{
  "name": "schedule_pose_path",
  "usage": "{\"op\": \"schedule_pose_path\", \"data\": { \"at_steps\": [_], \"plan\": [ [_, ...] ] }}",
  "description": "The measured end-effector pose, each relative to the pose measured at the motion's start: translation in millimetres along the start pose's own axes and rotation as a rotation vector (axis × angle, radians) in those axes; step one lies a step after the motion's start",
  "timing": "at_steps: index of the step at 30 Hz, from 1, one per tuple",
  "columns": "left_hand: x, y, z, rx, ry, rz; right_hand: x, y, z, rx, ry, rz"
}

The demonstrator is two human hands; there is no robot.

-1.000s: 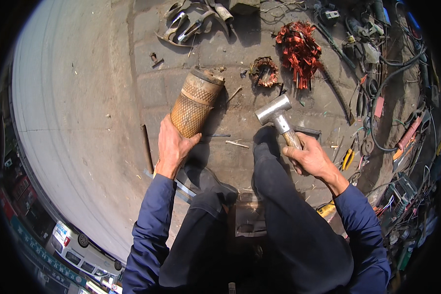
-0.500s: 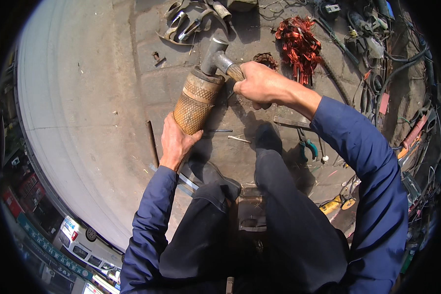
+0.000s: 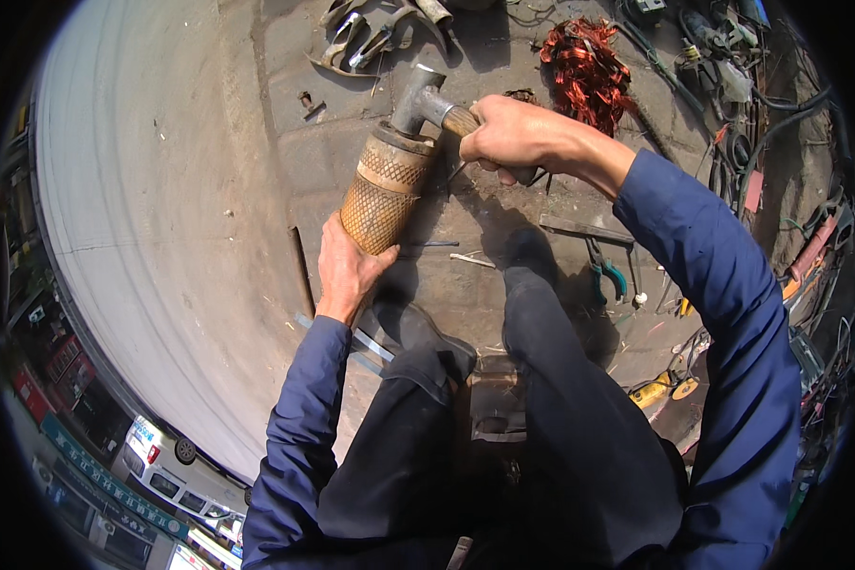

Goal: The person uses pliers to pull copper windings from a cylindrical motor stator, then uses a hammer to strike the stator casing. The copper is removed in clumps and placed on the ground.

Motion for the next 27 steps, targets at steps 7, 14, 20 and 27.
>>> {"op": "schedule_pose_path", "data": {
  "at_steps": [7,14,20,27],
  "plan": [
    [14.7,-2.1,12.3,-0.111,0.128,-0.036,14.7,-2.8,-2.7,0.042,0.147,-0.058],
    [57.7,-164.3,225.3,0.605,-0.341,-0.626,35.9,-3.0,-30.3,0.003,0.163,-0.109],
    [-41.0,-279.3,319.0,0.991,-0.452,-0.737,30.0,10.9,-50.9,-0.041,0.195,-0.055],
    [-58.4,-242.5,333.3,0.895,-0.666,-0.758,-0.8,19.3,-47.5,-0.086,0.259,-0.016]
  ]
}}
Point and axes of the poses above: each hand's wrist, its own y-axis towards the middle knuckle, its own x-axis out of the back of the hand, z = x × y, the point moved 10 cm from there along y, towards the middle knuckle
